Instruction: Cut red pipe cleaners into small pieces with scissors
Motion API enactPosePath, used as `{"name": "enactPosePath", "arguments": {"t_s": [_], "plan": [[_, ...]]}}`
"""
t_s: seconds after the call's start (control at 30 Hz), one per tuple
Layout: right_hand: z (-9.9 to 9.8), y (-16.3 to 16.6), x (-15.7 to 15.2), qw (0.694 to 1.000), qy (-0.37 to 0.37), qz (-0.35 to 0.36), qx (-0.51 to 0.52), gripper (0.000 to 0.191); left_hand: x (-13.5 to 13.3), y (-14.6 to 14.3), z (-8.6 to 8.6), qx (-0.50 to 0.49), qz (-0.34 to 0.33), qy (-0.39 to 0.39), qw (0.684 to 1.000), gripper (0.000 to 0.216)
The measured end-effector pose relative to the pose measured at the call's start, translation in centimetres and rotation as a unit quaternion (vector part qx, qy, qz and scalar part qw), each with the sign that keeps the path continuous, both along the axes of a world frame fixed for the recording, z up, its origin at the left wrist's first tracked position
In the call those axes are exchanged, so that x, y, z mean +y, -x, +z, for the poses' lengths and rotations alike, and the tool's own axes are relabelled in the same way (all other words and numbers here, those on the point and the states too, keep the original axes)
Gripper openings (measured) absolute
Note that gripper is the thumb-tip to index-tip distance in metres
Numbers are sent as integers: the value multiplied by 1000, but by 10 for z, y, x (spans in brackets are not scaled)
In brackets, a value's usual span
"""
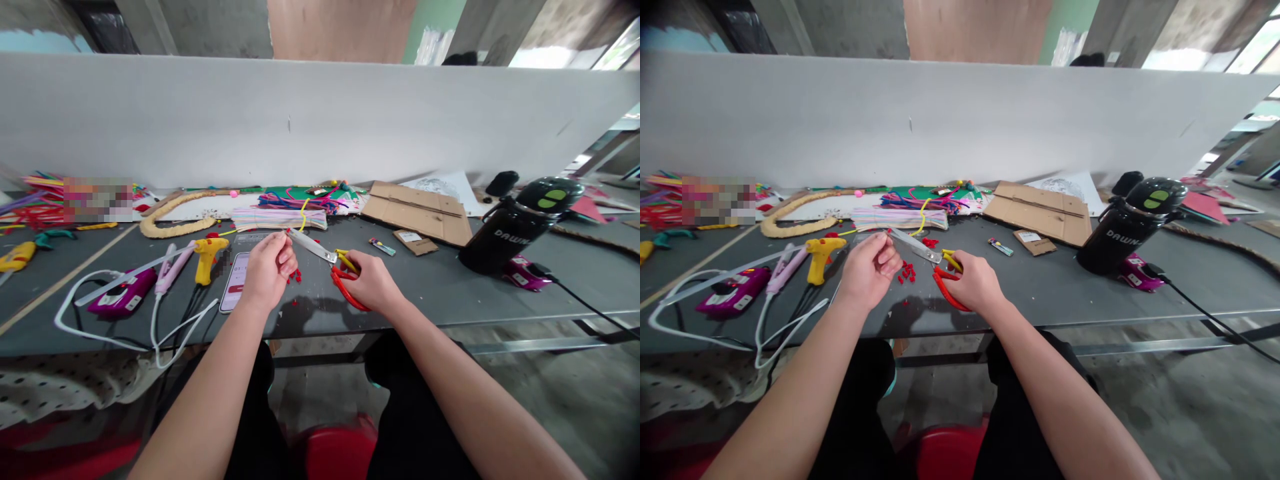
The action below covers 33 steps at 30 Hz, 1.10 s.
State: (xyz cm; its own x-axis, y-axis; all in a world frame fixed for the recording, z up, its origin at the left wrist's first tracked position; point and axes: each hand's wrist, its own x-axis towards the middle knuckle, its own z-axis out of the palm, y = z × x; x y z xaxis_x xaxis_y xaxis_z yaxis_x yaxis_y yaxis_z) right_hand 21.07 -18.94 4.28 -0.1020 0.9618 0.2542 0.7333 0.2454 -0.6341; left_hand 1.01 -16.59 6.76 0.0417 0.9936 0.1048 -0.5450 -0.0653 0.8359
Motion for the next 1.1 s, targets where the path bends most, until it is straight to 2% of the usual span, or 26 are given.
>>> {"name": "enactPosePath", "arguments": {"t_s": [0.2, 0.5, 0.9, 1.1], "plan": [[-1, 0, 3, 1000, -2, -1, -8, 27, -1, 2, 0, -17, -29, 11, 999, 18], [2, -1, 5, 1000, -3, -14, -17, 26, 0, 4, 3, -83, -88, 81, 989, 17], [-3, -4, 11, 992, 43, 95, 65, 27, -3, 6, 5, -96, -114, 48, 988, 18], [-2, -4, 10, 992, 45, 92, 67, 28, -3, 6, 4, -94, -107, 48, 989, 17]]}}
